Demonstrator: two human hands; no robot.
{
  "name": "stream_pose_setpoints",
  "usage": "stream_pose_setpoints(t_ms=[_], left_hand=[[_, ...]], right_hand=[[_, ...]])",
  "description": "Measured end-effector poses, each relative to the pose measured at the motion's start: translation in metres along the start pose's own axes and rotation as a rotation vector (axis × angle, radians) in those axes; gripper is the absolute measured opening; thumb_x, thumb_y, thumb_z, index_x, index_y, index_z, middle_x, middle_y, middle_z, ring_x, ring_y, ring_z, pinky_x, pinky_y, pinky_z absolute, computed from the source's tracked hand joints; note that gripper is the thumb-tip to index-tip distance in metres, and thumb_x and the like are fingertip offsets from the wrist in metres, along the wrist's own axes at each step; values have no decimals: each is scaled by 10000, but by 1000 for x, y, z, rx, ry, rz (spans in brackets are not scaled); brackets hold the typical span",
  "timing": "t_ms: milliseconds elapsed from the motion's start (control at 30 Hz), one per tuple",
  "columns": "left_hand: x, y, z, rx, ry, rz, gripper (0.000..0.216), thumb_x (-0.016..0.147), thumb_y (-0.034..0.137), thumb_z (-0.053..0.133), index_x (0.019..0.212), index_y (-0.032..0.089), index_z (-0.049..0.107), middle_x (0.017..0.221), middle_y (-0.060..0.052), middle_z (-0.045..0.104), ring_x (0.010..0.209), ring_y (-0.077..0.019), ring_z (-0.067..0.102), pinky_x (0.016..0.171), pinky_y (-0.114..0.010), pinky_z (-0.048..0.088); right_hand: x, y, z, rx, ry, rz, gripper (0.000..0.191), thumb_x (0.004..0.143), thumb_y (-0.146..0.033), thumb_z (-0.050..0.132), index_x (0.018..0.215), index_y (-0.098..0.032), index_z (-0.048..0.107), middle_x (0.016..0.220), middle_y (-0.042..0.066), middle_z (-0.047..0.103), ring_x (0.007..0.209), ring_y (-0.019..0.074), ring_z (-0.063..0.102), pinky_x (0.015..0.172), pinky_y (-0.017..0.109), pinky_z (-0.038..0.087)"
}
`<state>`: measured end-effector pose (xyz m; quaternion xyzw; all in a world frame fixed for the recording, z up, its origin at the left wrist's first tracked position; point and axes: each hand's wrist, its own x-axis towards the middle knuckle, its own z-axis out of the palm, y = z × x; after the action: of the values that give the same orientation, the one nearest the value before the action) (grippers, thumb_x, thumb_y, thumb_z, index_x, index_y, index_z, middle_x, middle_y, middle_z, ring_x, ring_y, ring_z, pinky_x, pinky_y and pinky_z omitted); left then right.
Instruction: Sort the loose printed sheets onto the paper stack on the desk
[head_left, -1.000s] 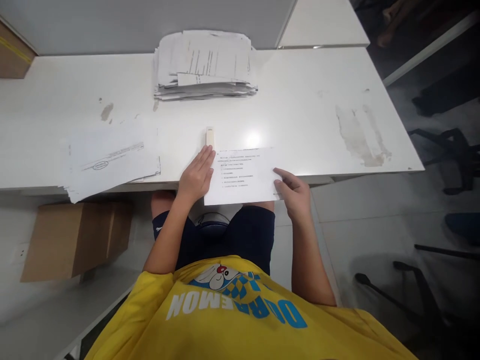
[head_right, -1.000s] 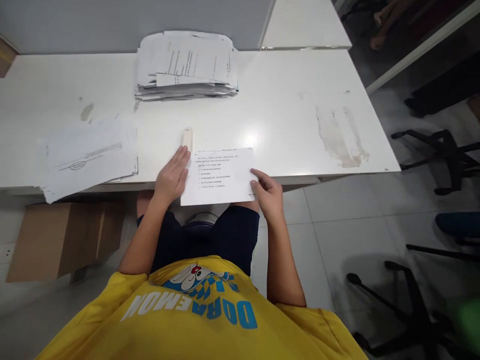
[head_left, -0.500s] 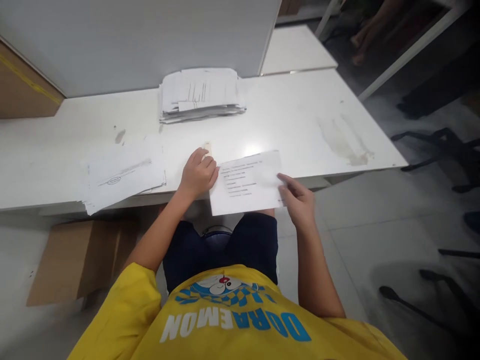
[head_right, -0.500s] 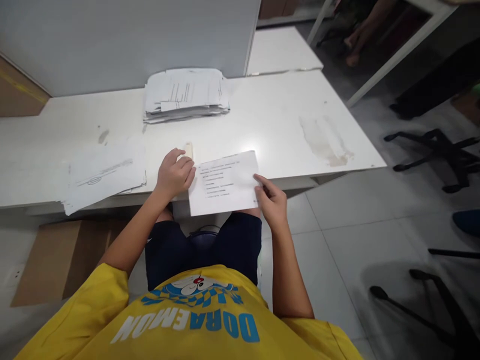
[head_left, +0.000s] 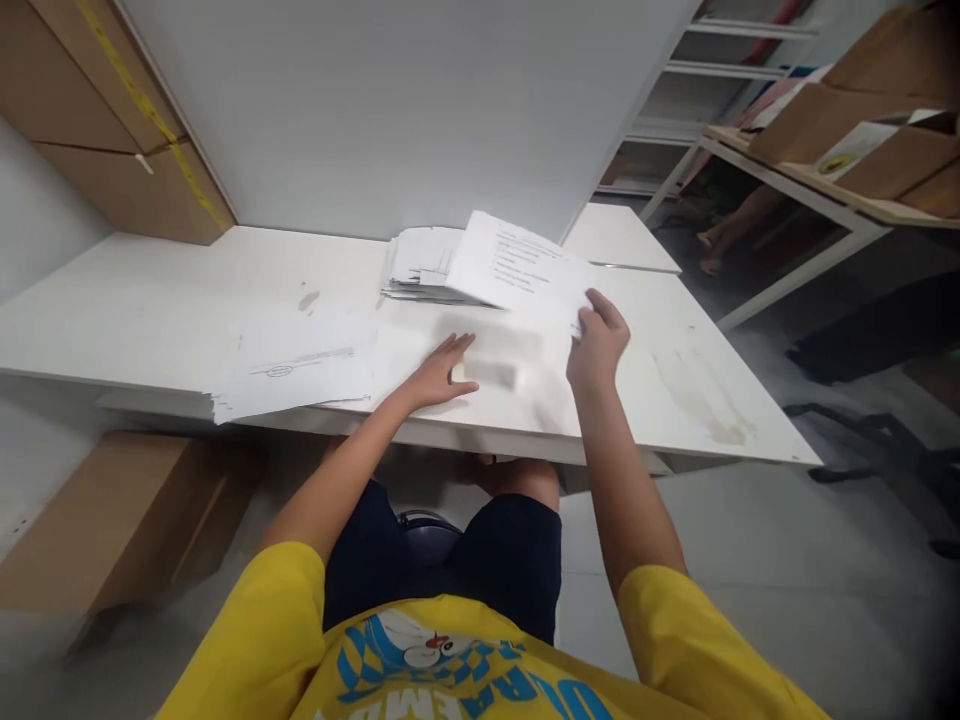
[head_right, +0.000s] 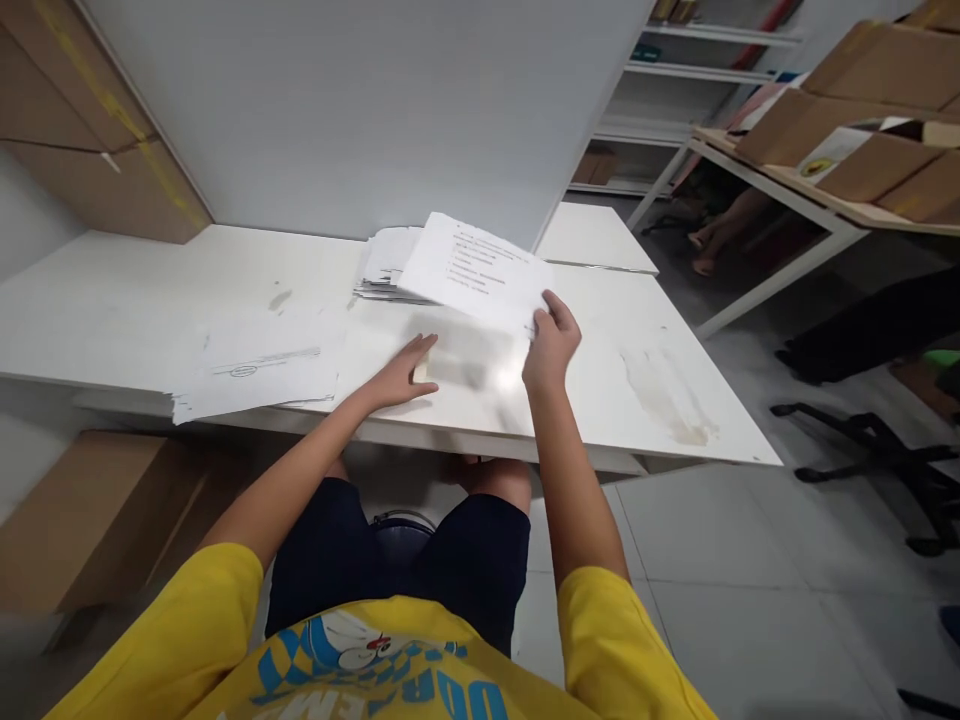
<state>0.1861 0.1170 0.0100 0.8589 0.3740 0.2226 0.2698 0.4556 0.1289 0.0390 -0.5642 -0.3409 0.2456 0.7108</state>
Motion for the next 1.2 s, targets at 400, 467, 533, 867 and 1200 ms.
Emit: stream_pose_setpoints(t_ms=[400, 467, 533, 867, 1200], left_hand=[[-5, -2, 10, 15, -68, -52, 867, 843, 412, 648, 1580, 247, 222, 1657, -62, 230, 1554, -276, 147, 1256, -435, 228], [-7, -3, 11, 31, -49, -39, 821, 854, 409, 631, 1567, 236, 262, 1652, -68, 245, 1550, -286, 162, 1246, -446, 256], [-9, -4, 11, 36, -27, -9, 762, 852, 402, 627, 1534, 212, 344, 1629, -88, 300, 1528, -300, 235, 1233, -434, 292], [7, -16, 23, -3, -3, 41, 668, 818, 364, 669, 1438, 202, 480, 1608, -95, 346, 1521, -306, 254, 1248, -453, 255], [14, -10, 28, 111, -6, 7, 942, 802, 715, 557, 1557, 226, 276, 1660, -106, 207, 1548, -363, 103, 1252, -540, 89]], right_hand=[[68, 36, 137, -359, -164, -17, 391, 744, -8, 525, 1065, -155, 693, 1465, 244, 451, 1412, 304, 350, 1197, 513, 133], [53, 37, 142, -429, -158, -109, 392, 745, -79, 611, 1102, -221, 690, 1621, 169, 239, 1513, 358, 140, 1206, 566, -10], [20, 31, 153, -543, -213, -305, 415, 802, -216, 625, 1213, -267, 655, 1668, 92, 134, 1532, 377, 87, 1210, 602, 2], [-213, -22, 229, -843, -1475, -834, 871, 852, -514, 629, 1556, -139, 279, 1658, 168, 163, 1527, 353, 176, 1231, 586, 97], [-197, -8, 202, -1045, -1218, -593, 668, 949, -383, 492, 1526, -112, 293, 1499, 233, 435, 1361, 397, 395, 1076, 581, 356]])
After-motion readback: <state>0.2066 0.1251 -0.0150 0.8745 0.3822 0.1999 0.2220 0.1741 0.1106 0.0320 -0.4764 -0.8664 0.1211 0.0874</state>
